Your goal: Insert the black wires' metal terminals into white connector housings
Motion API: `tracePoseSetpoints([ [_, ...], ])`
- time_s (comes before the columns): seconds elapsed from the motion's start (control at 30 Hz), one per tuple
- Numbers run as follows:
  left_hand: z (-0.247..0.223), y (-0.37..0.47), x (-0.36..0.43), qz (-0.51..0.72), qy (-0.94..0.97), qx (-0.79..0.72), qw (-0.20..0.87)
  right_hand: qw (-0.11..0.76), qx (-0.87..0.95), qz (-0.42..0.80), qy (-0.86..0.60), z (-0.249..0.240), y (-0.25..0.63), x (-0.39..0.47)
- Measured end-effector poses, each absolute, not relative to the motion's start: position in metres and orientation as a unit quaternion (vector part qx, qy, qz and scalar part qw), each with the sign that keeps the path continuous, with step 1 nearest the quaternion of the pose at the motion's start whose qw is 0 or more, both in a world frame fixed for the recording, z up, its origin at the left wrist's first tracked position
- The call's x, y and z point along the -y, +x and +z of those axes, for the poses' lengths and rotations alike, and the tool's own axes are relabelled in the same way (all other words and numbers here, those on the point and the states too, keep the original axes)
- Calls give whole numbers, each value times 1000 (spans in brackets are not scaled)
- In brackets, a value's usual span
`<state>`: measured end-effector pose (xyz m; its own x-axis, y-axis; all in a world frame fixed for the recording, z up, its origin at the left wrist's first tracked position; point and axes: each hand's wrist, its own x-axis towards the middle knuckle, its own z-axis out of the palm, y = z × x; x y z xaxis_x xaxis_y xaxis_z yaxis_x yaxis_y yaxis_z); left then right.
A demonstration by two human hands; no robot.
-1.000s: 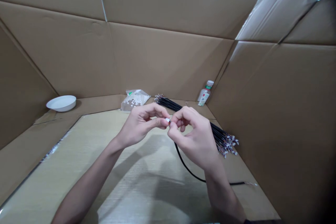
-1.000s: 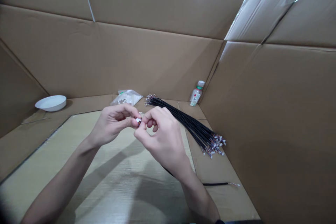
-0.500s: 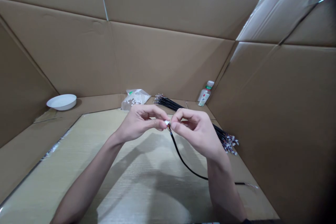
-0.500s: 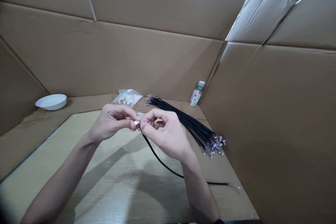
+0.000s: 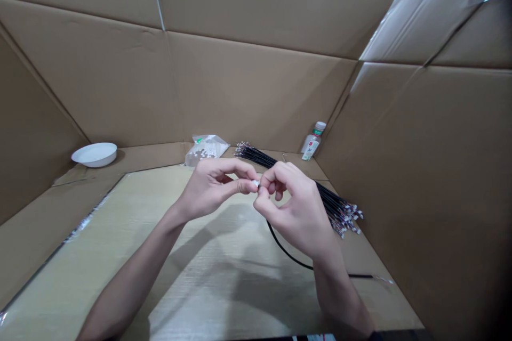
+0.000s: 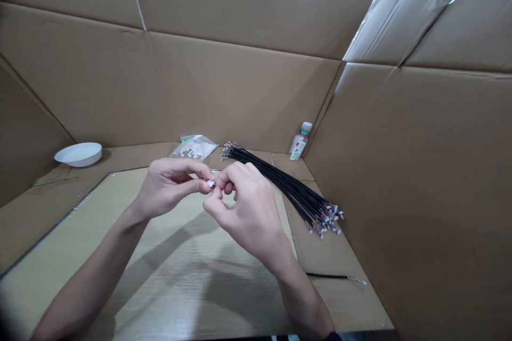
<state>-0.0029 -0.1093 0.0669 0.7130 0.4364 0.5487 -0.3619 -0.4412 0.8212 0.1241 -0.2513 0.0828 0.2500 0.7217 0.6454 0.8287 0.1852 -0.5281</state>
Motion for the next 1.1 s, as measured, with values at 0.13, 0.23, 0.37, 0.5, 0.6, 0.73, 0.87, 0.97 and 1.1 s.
tracePoseSetpoints([
  [0.13,63,4,112,377,727,-2,574,490,598,-12,-634,84,124,254],
  [0.23,60,7,110,363,706,11,608,515,589,81,-618,86,127,254],
  [0.37,59,7,109,356,709,8,609,532,584,133,-598,88,131,252],
  [0.5,62,2,110,396,769,-20,502,514,587,51,-623,84,127,250],
  [0.6,62,2,109,447,796,5,409,493,592,-45,-636,81,124,249],
  [0.73,57,7,107,446,766,50,460,492,624,-108,-597,81,122,247],
  [0.87,53,10,105,429,715,94,544,461,657,-241,-546,83,120,248],
  [0.97,53,8,103,428,695,111,567,448,652,-304,-531,83,118,250],
  [1.1,56,3,104,434,683,106,578,473,644,-296,-524,84,115,254],
])
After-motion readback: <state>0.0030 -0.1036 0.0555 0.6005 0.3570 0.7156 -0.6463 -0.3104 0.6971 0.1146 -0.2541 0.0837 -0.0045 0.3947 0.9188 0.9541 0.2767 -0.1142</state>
